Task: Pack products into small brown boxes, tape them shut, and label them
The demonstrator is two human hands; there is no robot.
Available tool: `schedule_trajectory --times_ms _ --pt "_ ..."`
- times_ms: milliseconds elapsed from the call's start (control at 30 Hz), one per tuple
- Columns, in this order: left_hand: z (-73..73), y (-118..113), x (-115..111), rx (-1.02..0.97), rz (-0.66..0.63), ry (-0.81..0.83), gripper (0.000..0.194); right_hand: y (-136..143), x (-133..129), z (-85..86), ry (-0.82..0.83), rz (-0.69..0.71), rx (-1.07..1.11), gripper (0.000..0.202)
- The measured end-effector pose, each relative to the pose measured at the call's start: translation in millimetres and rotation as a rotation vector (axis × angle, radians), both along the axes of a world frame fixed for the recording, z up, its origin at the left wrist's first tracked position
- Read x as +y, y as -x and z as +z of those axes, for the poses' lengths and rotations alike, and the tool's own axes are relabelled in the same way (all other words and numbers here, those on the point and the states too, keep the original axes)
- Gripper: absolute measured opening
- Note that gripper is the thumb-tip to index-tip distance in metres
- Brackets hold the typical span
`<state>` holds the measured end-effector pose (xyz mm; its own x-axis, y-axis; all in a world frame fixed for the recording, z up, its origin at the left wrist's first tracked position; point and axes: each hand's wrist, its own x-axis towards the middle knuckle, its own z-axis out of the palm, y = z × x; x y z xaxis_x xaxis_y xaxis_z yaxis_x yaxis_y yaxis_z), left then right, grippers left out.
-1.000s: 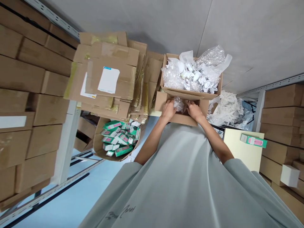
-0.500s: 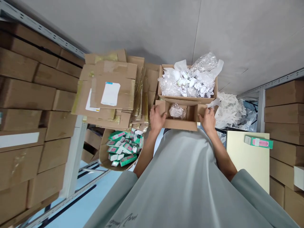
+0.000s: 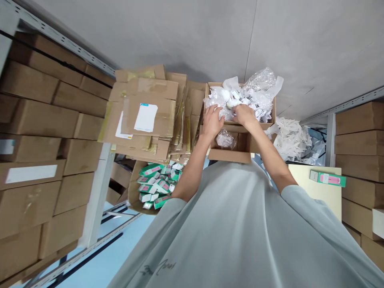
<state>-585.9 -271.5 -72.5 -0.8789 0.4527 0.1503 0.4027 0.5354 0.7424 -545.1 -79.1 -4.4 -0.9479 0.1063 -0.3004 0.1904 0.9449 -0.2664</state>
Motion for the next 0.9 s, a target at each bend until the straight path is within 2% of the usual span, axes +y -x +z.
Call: schedule_trajectory --times_ms 100,200,367,433,500,567,667,800,900 --pt "-2.2 -7.0 1.2 -0.013 -0.014 0.029 0.04 2.0 0.2 -0.5 -0.053 0.032 -0.096 0.036" --pt "2.0 -16.3 -3.4 -0.016 -0.014 0.039 0.039 -14.5 5.5 6.0 -0.008 0.007 0.006 0.034" --pt "21.6 -38.9 -28.0 0.028 0.029 -0.049 0.036 -69.3 22.0 25.2 0.282 -0.083 0.352 0.029" --pt "27.8 -54.6 -42.6 0.018 0.083 -0.072 0.036 -97.3 25.0 29.0 0.381 -0.109 0.406 0.027" --pt "28.0 -71.6 -56.1 -0.009 0.138 -0.072 0.037 -123.1 23.7 25.6 0.447 -0.128 0.401 0.025" --pt "21.1 -86.0 -66.7 -0.04 0.179 -0.05 0.037 -142.9 19.2 14.5 0.484 -0.15 0.356 0.024" --pt "3.1 -98.2 -77.6 -0.084 0.212 0.01 0.039 -161.2 13.7 -8.8 0.483 -0.201 0.253 0.03" --pt "-18.1 -100.7 -90.4 -0.141 0.238 0.084 0.053 -182.3 20.1 -33.0 0.381 -0.294 0.226 0.04" --pt "-28.7 -99.0 -99.4 -0.187 0.267 0.125 0.061 -202.3 29.3 -44.9 0.264 -0.447 0.268 0.045"
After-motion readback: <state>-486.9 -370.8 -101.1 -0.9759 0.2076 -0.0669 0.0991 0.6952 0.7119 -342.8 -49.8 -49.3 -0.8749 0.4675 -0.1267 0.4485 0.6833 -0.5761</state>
